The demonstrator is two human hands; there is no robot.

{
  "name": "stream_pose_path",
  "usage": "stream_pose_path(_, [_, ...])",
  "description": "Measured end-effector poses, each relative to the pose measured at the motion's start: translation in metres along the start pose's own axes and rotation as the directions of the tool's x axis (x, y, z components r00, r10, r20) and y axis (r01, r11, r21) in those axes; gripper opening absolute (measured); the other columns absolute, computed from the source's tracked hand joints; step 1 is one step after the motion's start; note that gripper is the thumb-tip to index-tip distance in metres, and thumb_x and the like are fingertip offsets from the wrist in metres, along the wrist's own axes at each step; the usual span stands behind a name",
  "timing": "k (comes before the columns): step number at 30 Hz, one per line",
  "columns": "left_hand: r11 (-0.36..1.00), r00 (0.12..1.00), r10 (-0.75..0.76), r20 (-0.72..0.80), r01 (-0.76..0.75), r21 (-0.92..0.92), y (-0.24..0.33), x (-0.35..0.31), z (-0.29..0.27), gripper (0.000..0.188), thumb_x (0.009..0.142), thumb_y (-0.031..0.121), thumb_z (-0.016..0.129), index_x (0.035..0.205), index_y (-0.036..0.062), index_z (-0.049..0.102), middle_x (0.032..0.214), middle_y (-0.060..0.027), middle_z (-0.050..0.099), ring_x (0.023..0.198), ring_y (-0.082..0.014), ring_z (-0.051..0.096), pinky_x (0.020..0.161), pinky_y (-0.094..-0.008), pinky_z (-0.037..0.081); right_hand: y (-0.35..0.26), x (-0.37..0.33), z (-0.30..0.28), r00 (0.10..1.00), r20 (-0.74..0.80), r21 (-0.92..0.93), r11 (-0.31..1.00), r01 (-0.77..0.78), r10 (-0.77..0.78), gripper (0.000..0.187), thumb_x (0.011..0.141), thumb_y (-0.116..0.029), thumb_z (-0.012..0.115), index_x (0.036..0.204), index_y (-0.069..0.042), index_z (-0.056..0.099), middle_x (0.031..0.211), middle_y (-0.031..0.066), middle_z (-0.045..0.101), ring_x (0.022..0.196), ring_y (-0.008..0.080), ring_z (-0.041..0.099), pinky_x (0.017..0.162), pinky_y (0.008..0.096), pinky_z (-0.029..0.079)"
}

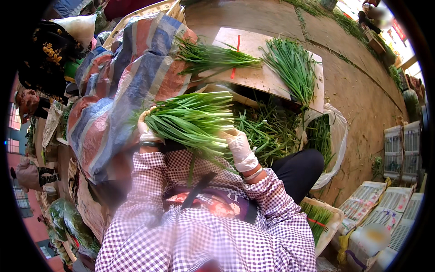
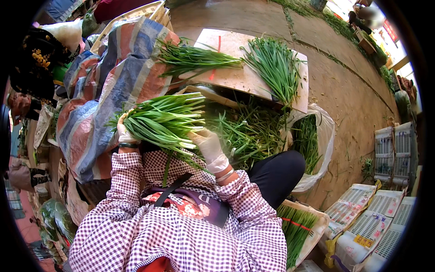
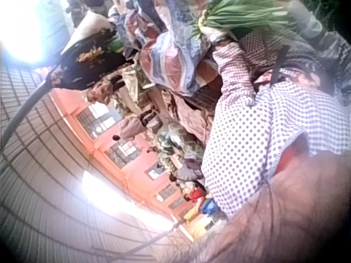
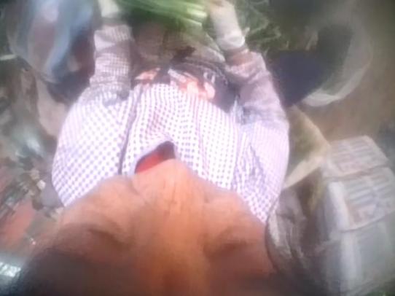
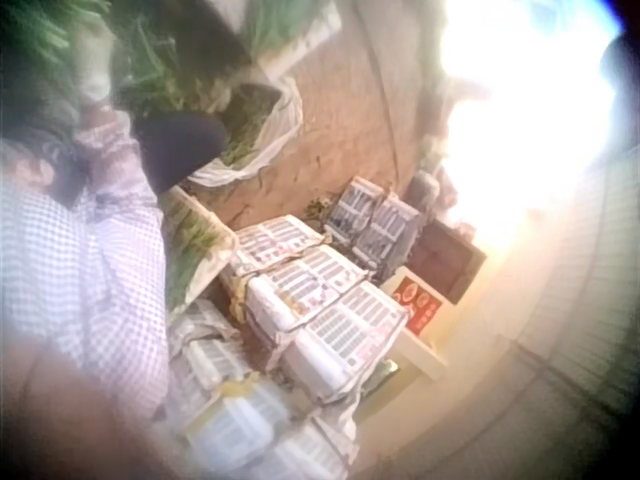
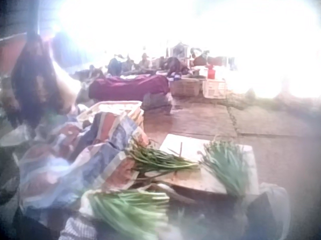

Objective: The person cleans green onions by hand by removing outer leaves and debris, then gathers them into a bundle and trims the roots with a large knife on a wooden block.

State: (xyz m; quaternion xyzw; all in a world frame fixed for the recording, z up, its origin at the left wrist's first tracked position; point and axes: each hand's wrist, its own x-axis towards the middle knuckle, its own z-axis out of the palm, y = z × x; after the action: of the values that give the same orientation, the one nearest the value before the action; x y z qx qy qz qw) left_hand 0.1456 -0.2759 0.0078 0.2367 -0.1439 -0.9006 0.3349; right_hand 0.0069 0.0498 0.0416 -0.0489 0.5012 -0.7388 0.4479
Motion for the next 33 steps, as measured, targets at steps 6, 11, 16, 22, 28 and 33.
stream_pose_path(6, [0.999, 0.998, 0.046, -0.034, -0.046, 0.009, 0.000, 0.004, -0.006, 0.022, 0.086, 0.015, 0.051, 0.092, -0.0007, 0.064, 0.097, -0.0161, 0.069, 0.093, -0.0296, 0.065, 0.093, -0.0427, 0.050, 0.010, 0.009, 0.000, 1.000, 0.011, 0.065, 0.998, 0.017, -0.018, 0.017, 0.088, -0.008, 0.068, 0.103, 0.001, 0.067, 0.094, 0.0035, 0.068, 0.087, 0.0110, 0.060, 0.080, 0.0248, 0.046])
stream_pose_path(11, [0.998, 0.997, 0.051, -0.061, -0.048, 0.051, 0.004, 0.009, -0.014, 0.018, 0.087, 0.016, 0.049, 0.089, 0.0015, 0.060, 0.094, -0.0145, 0.067, 0.090, -0.0306, 0.063, 0.090, -0.0448, 0.050, -0.005, 0.006, 0.014, 0.986, 0.005, 0.213, 0.963, 0.164, -0.168, 0.017, 0.087, -0.004, 0.067, 0.103, 0.001, 0.066, 0.094, 0.0047, 0.068, 0.089, 0.0126, 0.062, 0.085, 0.0254, 0.049])
stream_pose_path(16, [0.994, 0.986, 0.054, -0.156, -0.038, 0.107, -0.001, -0.002, 0.008, 0.018, 0.089, 0.016, 0.047, 0.089, 0.0025, 0.058, 0.095, -0.0141, 0.066, 0.090, -0.0313, 0.062, 0.091, -0.0456, 0.049, -0.019, 0.008, 0.012, 0.992, 0.055, 0.204, 0.974, 0.096, -0.110, 0.015, 0.087, -0.001, 0.066, 0.102, 0.001, 0.066, 0.096, 0.0059, 0.069, 0.086, 0.0128, 0.064, 0.081, 0.0255, 0.052])
stream_pose_path(22, [0.995, 0.978, 0.052, -0.202, -0.033, 0.096, 0.006, 0.006, 0.000, 0.022, 0.089, 0.016, 0.044, 0.094, 0.0005, 0.059, 0.096, -0.0163, 0.066, 0.089, -0.0317, 0.063, 0.087, -0.0438, 0.052, -0.036, 0.019, 0.017, 0.988, 0.110, 0.200, 0.977, 0.080, -0.103, 0.017, 0.087, -0.006, 0.064, 0.103, -0.002, 0.065, 0.099, 0.0053, 0.068, 0.090, 0.0133, 0.062, 0.086, 0.0280, 0.047])
stream_pose_path(28, [0.996, 0.977, 0.042, -0.210, -0.025, 0.082, 0.016, 0.011, -0.006, 0.024, 0.089, 0.016, 0.044, 0.096, -0.0010, 0.059, 0.096, -0.0186, 0.066, 0.087, -0.0329, 0.063, 0.087, -0.0450, 0.052, -0.036, 0.024, 0.012, 0.965, 0.240, 0.309, 0.950, 0.029, -0.107, 0.013, 0.085, -0.006, 0.064, 0.098, -0.005, 0.064, 0.095, 0.0042, 0.067, 0.085, 0.0151, 0.064, 0.080, 0.0302, 0.053])
stream_pose_path(33, [0.995, 0.977, 0.042, -0.208, -0.022, 0.096, 0.022, 0.014, -0.012, 0.026, 0.090, 0.017, 0.042, 0.098, -0.0013, 0.059, 0.096, -0.0193, 0.066, 0.086, -0.0338, 0.063, 0.087, -0.0460, 0.052, -0.041, 0.032, -0.023, 0.918, 0.361, 0.223, 0.971, 0.084, -0.163, 0.005, 0.084, -0.004, 0.062, 0.086, -0.006, 0.058, 0.088, 0.0066, 0.065, 0.080, 0.0153, 0.061, 0.080, 0.0277, 0.048])
